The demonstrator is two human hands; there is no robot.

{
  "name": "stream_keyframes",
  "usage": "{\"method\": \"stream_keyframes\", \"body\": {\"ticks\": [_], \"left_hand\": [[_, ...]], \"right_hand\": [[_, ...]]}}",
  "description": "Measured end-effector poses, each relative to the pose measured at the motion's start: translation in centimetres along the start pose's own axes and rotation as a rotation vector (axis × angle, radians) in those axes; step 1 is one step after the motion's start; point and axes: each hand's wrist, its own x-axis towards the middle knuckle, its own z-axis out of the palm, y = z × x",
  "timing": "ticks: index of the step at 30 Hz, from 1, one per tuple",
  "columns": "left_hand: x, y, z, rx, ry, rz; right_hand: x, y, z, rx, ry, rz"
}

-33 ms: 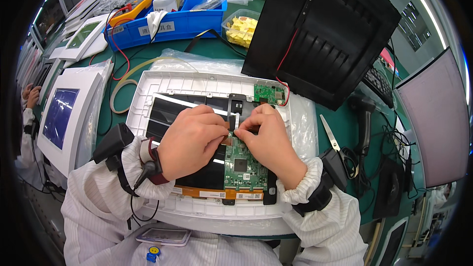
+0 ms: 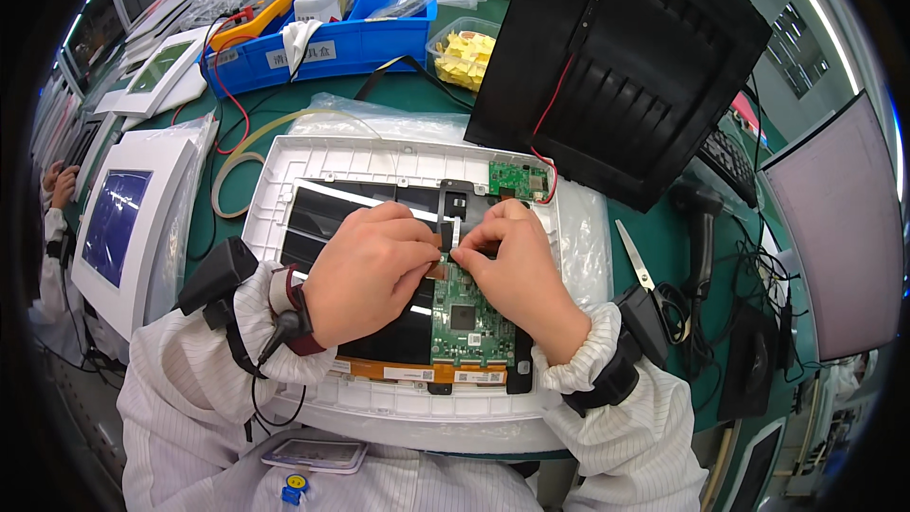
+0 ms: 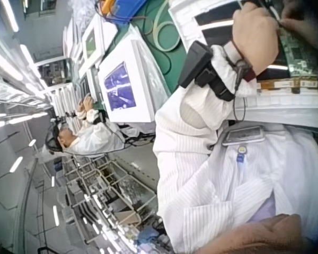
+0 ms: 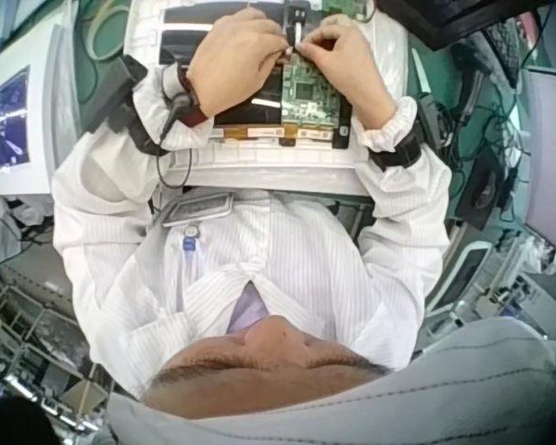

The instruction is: Connecting ribbon cables and electronic components to a screen module assembly.

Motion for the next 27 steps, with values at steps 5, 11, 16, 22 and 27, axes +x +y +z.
{"method": "stream_keyframes", "body": {"ticks": [5, 11, 16, 22, 27], "left_hand": [[0.01, 0.23, 0.14, 0.025, -0.013, 0.034], [-0.07, 0.30, 0.13, 0.075, -0.059, 0.029], [-0.15, 0.53, 0.18, 0.113, -0.055, 0.055], [-0.23, 0.28, 0.28, 0.111, -0.010, 0.018], [-0.17, 0.39, 0.29, 0.096, -0.006, 0.022]], "right_hand": [[-0.16, 0.19, 0.07, -0.009, 0.033, -0.015], [-0.19, 0.24, 0.17, -0.030, 0.039, -0.028], [-0.35, 0.50, 0.29, -0.074, 0.061, -0.073], [-0.15, 0.03, 0.05, 0.035, 0.037, -0.007], [-0.25, 0.10, -0.07, 0.033, 0.010, -0.001]]}}
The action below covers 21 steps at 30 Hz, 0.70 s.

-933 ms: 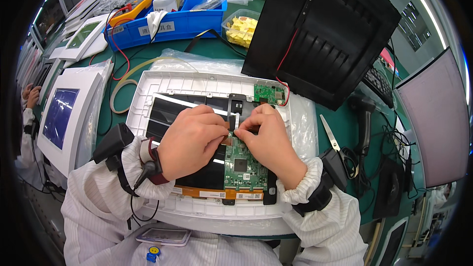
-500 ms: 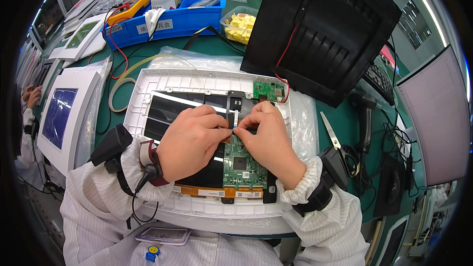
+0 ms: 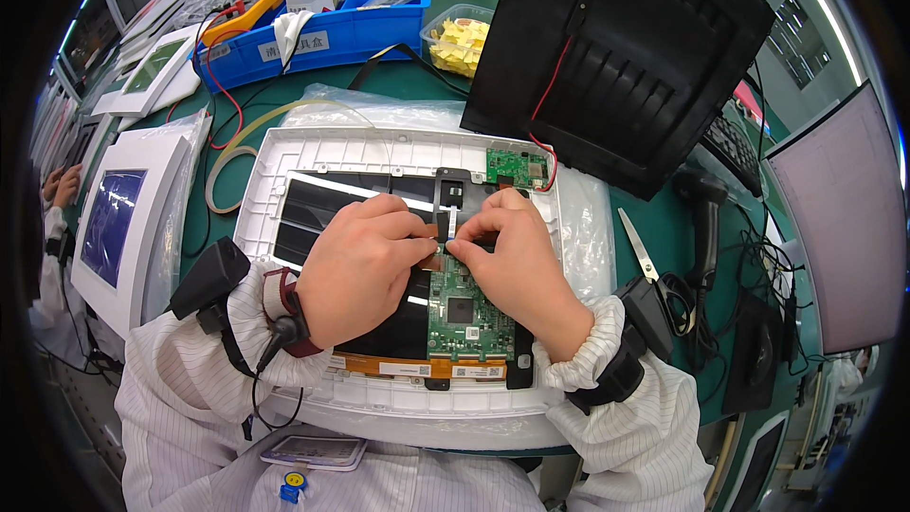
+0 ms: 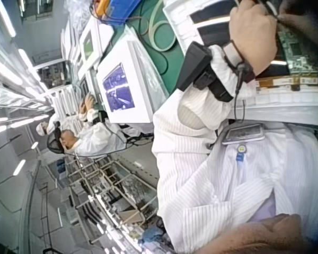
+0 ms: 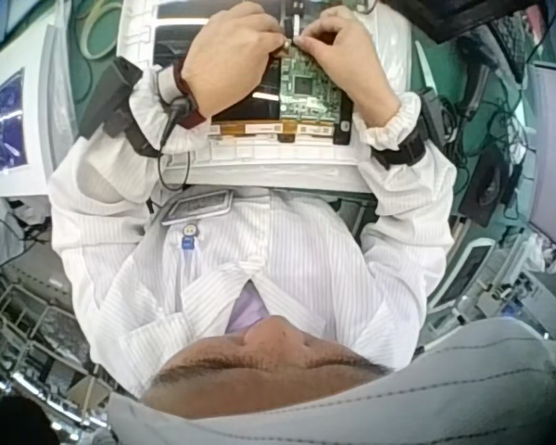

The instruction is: Connecting ribbon cables and electronic components to a screen module assembly.

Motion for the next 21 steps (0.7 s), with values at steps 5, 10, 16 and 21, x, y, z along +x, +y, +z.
{"method": "stream_keyframes", "body": {"ticks": [5, 10, 16, 21], "left_hand": [[-0.08, 0.02, -0.05, -0.007, -0.045, 0.013], [-0.05, 0.08, 0.31, 0.036, -0.064, 0.027], [0.12, 0.37, 0.33, 0.105, -0.136, 0.016], [-0.20, 0.75, -0.13, 0.118, -0.136, 0.004]], "right_hand": [[-0.01, 0.17, 0.31, -0.038, 0.020, -0.031], [0.01, 0.61, 0.42, -0.072, 0.046, -0.046], [0.29, 0.70, 0.36, -0.150, 0.076, -0.057], [0.43, 0.64, -0.15, -0.179, 0.053, -0.020]]}}
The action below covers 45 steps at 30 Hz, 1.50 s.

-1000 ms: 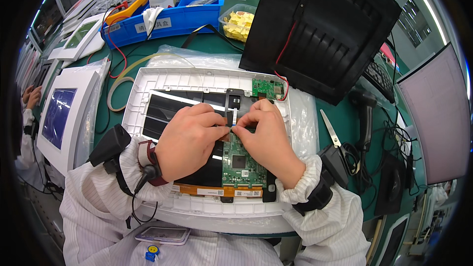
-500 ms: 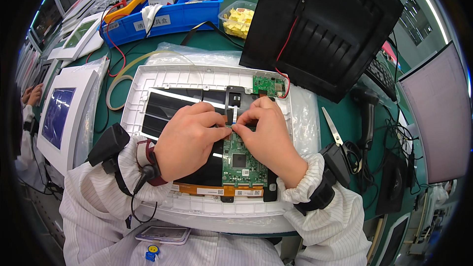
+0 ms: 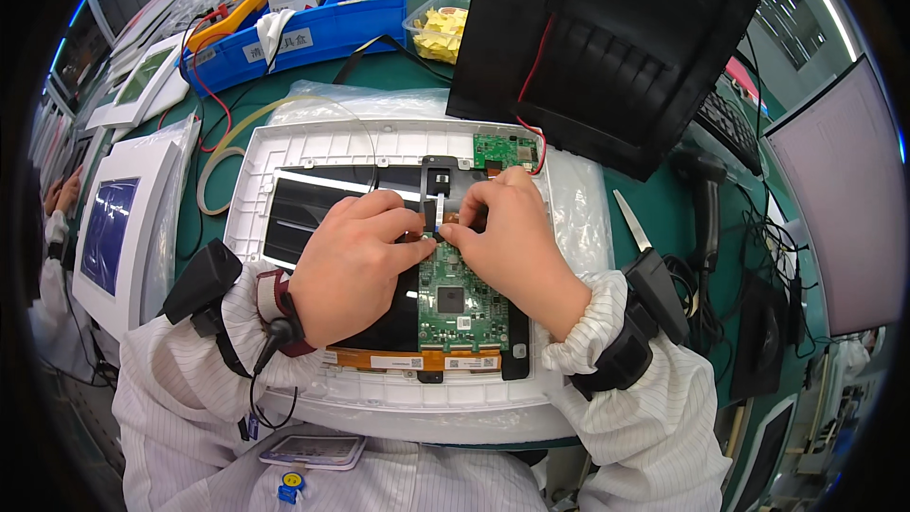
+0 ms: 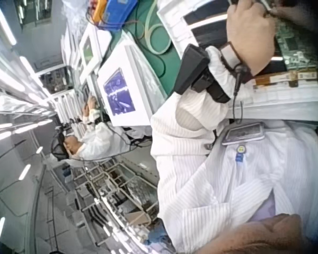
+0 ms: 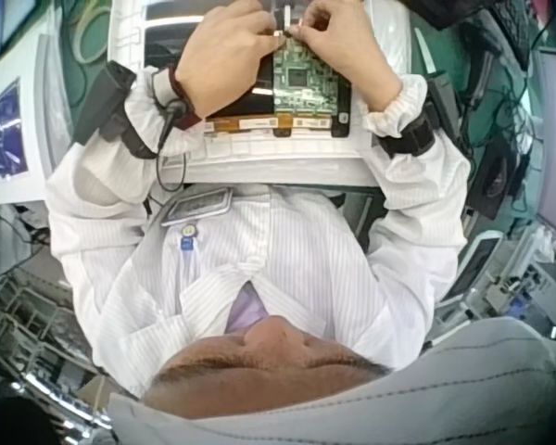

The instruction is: Connecting ribbon cables and electronic components to a screen module assembly.

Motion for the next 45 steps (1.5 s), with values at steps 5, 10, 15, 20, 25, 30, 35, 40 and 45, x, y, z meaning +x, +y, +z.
{"method": "stream_keyframes", "body": {"ticks": [5, 10, 15, 20, 25, 30, 35, 40, 45], "left_hand": [[0.0, -0.1, 0.4, 0.005, 0.024, 0.005], [0.2, 0.5, 0.3, 0.025, 0.016, 0.024], [0.3, 0.3, 0.2, 0.042, -0.012, 0.003], [0.3, 0.0, 0.2, 0.048, -0.023, -0.008], [0.5, 0.0, 0.1, 0.018, -0.010, -0.010], [0.0, -0.3, -1.2, -0.060, 0.035, -0.021], [-0.1, -2.3, -6.4, 0.076, 0.084, -0.077], [1.4, -8.5, -6.4, 0.222, 0.222, -0.030], [2.5, -9.9, -3.6, 0.385, 0.089, 0.099]], "right_hand": [[0.0, 0.6, 0.4, -0.045, 0.060, -0.097], [-1.1, 0.2, -0.4, -0.023, 0.091, -0.156], [-2.3, -0.6, -0.1, -0.207, 0.090, -0.448], [-2.6, -0.5, 0.0, -0.349, 0.078, -0.498], [-2.7, -0.2, 0.0, -0.291, 0.085, -0.527], [-3.0, -1.2, 0.0, -0.363, 0.070, -0.563], [-3.2, -1.4, -0.5, -0.377, 0.021, -0.521], [-3.6, -1.2, -0.9, -0.398, 0.037, -0.500], [-3.3, -1.6, -0.2, -0.348, 0.041, -0.540]]}}
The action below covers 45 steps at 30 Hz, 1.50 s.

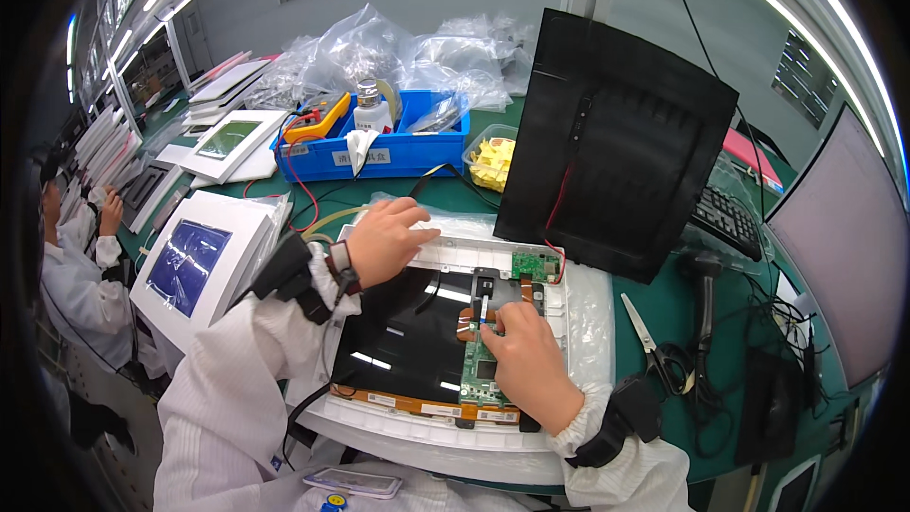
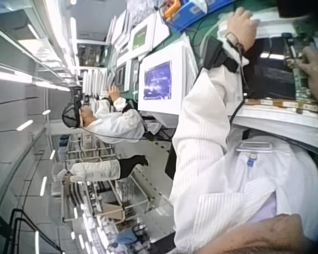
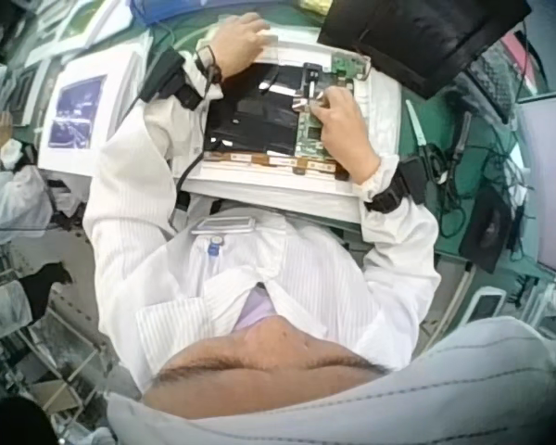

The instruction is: Connecting ribbon cables and electronic components to a screen module assembly.

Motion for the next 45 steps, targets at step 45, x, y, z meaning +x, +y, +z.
{"method": "stream_keyframes", "body": {"ticks": [45], "left_hand": [[-2.1, 8.7, -4.7, -0.969, -0.121, -0.185]], "right_hand": [[0.2, -1.6, -2.3, 1.086, 0.014, 0.556]]}}
